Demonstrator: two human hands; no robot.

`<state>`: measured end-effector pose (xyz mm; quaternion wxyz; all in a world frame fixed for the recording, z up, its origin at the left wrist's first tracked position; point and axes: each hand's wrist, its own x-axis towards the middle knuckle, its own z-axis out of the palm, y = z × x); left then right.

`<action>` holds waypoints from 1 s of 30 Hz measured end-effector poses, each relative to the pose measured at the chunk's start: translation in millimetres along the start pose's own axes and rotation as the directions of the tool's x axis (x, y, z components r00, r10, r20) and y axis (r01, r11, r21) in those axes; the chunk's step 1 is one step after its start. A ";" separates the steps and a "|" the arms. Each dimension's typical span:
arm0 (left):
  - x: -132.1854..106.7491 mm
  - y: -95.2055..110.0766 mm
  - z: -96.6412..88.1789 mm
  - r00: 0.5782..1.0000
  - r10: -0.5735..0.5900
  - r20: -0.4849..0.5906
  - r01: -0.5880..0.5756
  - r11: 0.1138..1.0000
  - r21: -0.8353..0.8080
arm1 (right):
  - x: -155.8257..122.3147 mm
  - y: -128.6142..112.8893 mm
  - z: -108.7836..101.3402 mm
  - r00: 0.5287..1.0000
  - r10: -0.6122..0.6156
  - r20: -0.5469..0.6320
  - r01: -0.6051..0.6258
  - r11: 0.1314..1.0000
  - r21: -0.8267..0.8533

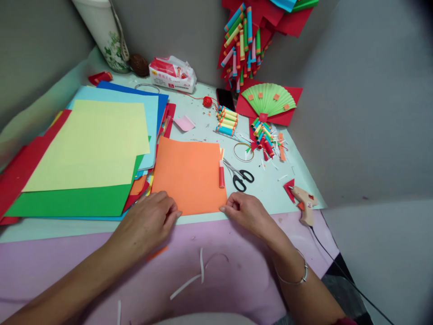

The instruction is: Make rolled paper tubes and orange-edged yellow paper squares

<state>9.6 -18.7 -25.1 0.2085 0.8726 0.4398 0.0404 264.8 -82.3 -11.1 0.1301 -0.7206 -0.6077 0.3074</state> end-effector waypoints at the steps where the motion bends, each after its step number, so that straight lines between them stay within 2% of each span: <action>1: -0.7 1.4 -0.5 1.000 0.001 0.002 -0.001 1.000 0.018 | 0.1 0.2 0.1 1.000 0.000 -0.001 0.000 1.000 0.001; 7: -5.4 9.2 -1.6 1.000 -0.005 -0.024 0.009 0.987 0.163 | 0.9 0.9 0.7 1.000 0.014 0.008 -0.014 1.000 0.012; 30: -15.9 -0.4 3.6 0.989 -0.061 -0.138 0.079 0.988 0.129 | 1.7 3.7 3.9 1.000 0.016 -0.007 -0.016 1.000 0.010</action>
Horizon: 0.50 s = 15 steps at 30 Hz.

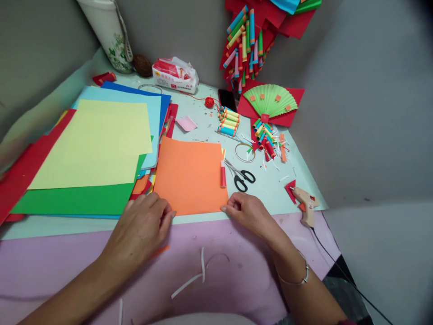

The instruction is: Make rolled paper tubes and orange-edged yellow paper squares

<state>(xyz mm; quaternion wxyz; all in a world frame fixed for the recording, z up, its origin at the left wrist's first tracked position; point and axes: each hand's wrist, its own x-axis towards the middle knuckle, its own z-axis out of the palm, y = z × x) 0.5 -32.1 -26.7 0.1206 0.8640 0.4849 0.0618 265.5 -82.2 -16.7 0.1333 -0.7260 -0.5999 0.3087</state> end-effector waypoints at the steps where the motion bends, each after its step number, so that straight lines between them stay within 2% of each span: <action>1: -0.1 0.2 -0.5 1.000 -0.006 0.002 0.006 1.000 -0.002 | 0.1 0.3 0.1 1.000 -0.003 -0.001 0.003 1.000 0.000; 10: -3.0 -3.0 -2.1 0.998 -0.063 0.008 0.063 0.998 -0.028 | -0.1 0.8 0.5 1.000 -0.012 0.002 0.012 1.000 -0.010; 15: -9.2 -6.6 0.4 0.997 -0.079 0.000 0.079 0.996 0.028 | -0.4 0.4 -0.1 1.000 -0.013 -0.001 0.013 1.000 -0.004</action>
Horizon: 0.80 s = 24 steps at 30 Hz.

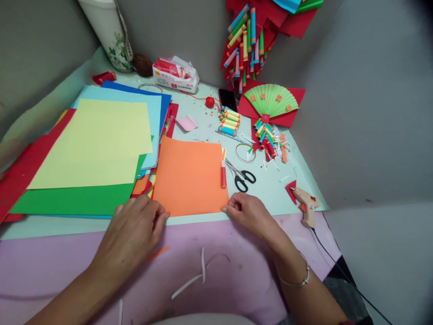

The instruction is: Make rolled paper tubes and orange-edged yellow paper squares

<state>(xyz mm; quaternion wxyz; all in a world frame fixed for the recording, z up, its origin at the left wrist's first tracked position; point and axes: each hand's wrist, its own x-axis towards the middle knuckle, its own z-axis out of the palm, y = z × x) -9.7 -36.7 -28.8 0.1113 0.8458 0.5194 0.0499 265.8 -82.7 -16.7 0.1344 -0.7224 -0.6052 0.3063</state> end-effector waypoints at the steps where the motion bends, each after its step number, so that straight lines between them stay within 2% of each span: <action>1: -1.0 -0.1 0.4 1.000 -0.003 -0.001 0.003 1.000 0.014 | -0.1 0.0 -0.1 1.000 -0.001 0.000 0.001 1.000 0.002; 9: -4.5 0.3 2.1 0.999 -0.033 -0.017 0.034 0.995 0.094 | -0.3 0.1 0.5 1.000 0.002 -0.002 -0.002 1.000 -0.008; 15: -7.1 0.5 2.6 0.998 -0.004 -0.059 0.010 0.996 0.089 | -0.5 -1.4 -0.1 1.000 0.006 -0.003 -0.006 1.000 0.004; 24: -11.5 5.9 -0.1 0.995 -0.016 -0.095 0.036 0.977 0.211 | -1.5 -1.2 -0.6 1.000 0.009 0.003 -0.009 1.000 0.001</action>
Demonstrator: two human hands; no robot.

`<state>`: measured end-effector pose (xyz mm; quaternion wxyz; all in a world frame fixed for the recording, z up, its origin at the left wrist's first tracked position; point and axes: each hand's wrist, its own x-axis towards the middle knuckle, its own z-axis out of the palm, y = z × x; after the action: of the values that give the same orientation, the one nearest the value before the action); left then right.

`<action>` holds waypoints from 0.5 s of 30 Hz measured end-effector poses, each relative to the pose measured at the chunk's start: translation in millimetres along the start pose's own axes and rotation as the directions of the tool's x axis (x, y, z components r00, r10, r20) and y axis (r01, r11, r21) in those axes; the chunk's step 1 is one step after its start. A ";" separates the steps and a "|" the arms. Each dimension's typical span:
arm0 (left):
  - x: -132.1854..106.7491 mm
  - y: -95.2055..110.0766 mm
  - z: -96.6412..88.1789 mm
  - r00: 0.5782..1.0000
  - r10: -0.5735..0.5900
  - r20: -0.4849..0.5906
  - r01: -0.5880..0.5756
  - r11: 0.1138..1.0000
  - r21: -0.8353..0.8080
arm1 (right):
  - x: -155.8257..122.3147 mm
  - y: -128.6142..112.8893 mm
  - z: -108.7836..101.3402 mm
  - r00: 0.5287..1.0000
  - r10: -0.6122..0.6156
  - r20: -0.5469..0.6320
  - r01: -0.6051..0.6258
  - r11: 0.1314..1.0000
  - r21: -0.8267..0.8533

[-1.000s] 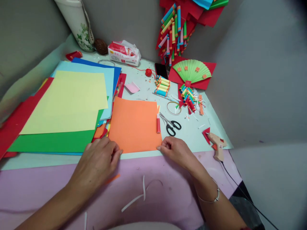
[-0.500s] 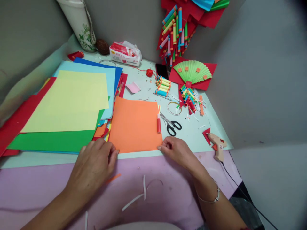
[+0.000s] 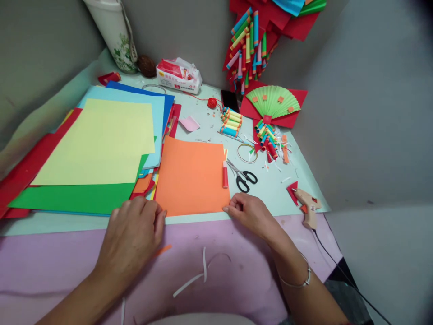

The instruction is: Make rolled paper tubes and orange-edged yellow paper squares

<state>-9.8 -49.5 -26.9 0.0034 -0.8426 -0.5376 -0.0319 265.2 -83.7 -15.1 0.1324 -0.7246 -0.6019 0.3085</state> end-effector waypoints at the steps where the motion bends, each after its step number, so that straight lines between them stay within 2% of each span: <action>1: -0.5 -0.1 0.9 1.000 0.002 -0.014 -0.002 1.000 0.004 | 0.0 0.3 0.2 1.000 0.000 0.000 0.000 1.000 0.002; 9: -6.0 -1.0 0.2 0.999 -0.012 -0.035 0.014 0.998 0.062 | 0.5 2.2 0.0 1.000 -0.007 -0.003 0.007 1.000 0.004; 15: -5.9 -0.6 -1.2 0.999 -0.028 -0.041 0.028 1.000 -0.006 | 0.6 6.3 -4.2 1.000 0.021 0.006 -0.021 1.000 -0.002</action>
<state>-12.9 -54.7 -26.0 0.0119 -0.8341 -0.5492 -0.0508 272.8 -83.9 -15.6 0.1264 -0.7300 -0.5951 0.3113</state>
